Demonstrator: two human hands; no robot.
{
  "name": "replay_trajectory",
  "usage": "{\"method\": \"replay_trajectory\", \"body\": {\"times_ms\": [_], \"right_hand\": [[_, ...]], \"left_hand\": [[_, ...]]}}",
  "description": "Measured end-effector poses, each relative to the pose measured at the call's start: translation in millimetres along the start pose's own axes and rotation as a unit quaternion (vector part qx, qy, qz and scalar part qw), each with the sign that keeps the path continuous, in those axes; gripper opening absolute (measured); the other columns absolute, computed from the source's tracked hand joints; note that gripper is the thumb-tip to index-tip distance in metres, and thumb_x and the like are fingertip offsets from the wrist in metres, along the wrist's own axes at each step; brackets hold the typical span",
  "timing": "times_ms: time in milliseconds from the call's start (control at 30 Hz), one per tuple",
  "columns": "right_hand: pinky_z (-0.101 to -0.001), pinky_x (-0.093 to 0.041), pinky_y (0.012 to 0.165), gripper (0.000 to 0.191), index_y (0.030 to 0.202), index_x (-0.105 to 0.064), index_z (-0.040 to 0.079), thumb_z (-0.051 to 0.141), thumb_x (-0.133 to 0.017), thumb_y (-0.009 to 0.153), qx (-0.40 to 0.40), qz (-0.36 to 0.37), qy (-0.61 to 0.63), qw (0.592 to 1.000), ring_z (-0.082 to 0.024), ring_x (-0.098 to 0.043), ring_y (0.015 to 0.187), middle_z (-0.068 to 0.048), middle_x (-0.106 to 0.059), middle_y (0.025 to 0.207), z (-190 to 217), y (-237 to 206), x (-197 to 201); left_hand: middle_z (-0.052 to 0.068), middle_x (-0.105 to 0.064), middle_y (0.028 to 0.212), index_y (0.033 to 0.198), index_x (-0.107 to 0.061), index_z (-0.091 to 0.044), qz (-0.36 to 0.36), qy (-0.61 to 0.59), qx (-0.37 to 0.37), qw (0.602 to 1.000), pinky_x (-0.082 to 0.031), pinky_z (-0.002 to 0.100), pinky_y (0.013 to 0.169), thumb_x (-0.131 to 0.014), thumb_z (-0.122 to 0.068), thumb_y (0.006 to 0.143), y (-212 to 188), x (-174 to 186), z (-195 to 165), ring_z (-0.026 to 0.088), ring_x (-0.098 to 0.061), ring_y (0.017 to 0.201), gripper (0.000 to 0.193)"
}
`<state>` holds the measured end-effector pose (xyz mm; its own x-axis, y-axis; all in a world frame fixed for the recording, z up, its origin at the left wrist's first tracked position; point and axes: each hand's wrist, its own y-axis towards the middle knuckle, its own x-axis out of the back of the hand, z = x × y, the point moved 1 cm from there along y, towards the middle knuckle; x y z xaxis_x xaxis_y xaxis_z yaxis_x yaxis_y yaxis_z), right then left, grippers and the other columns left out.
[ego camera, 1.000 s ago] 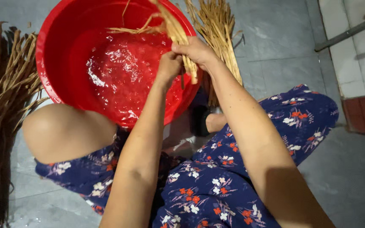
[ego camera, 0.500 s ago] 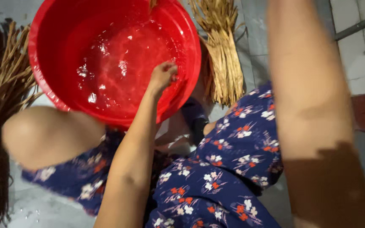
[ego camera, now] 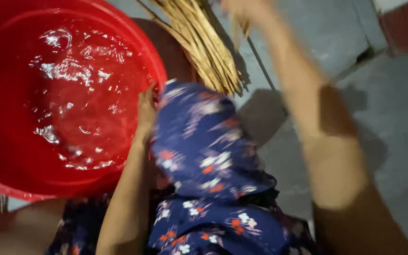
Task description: The person sits on a tiled floor and repeatedly submerges bundles of dried stalks in a red basin of water, then removes them and ties them into bundles. The person handles the stalks by hand, soaking and bundling them in sequence.
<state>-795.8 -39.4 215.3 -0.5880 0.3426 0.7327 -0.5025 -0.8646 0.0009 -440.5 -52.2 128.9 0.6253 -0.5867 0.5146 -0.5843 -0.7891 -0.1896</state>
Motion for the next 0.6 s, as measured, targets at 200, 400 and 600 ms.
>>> {"method": "replay_trajectory", "body": {"times_ms": [200,400,600], "right_hand": [[-0.0521,-0.043,0.101,0.057,0.132,-0.052,0.000,0.026,-0.077,0.088,-0.086,0.064,-0.088,0.990,-0.047,-0.051,0.124,-0.029,-0.051,0.137,-76.2,-88.4,-66.1],[-0.0533,-0.047,0.095,0.053,0.137,-0.052,0.006,0.026,-0.072,0.092,-0.142,-0.018,-0.058,0.988,-0.048,-0.058,0.116,-0.026,-0.055,0.134,-92.3,-112.8,-62.2],[-0.0500,-0.049,0.102,0.066,0.149,-0.042,0.011,0.022,-0.071,0.091,-0.127,-0.014,-0.134,0.983,-0.040,-0.053,0.127,-0.019,-0.051,0.135,-85.0,-110.1,-78.5]], "left_hand": [[0.014,-0.062,0.121,0.139,-0.053,-0.002,0.160,0.141,0.003,0.977,-0.053,0.036,0.089,-0.075,-0.033,0.091,-87.4,16.2,-36.8,0.024,-0.063,0.105,0.061],[0.015,-0.058,0.126,0.142,-0.049,-0.003,0.164,0.173,0.021,0.971,-0.052,0.037,0.090,-0.074,-0.032,0.091,-86.9,11.5,-36.5,0.026,-0.062,0.107,0.063],[0.015,-0.054,0.130,0.144,-0.045,-0.003,0.215,0.197,0.051,0.955,-0.051,0.039,0.091,-0.072,-0.031,0.091,-145.9,37.1,-58.1,0.028,-0.060,0.109,0.066]]}}
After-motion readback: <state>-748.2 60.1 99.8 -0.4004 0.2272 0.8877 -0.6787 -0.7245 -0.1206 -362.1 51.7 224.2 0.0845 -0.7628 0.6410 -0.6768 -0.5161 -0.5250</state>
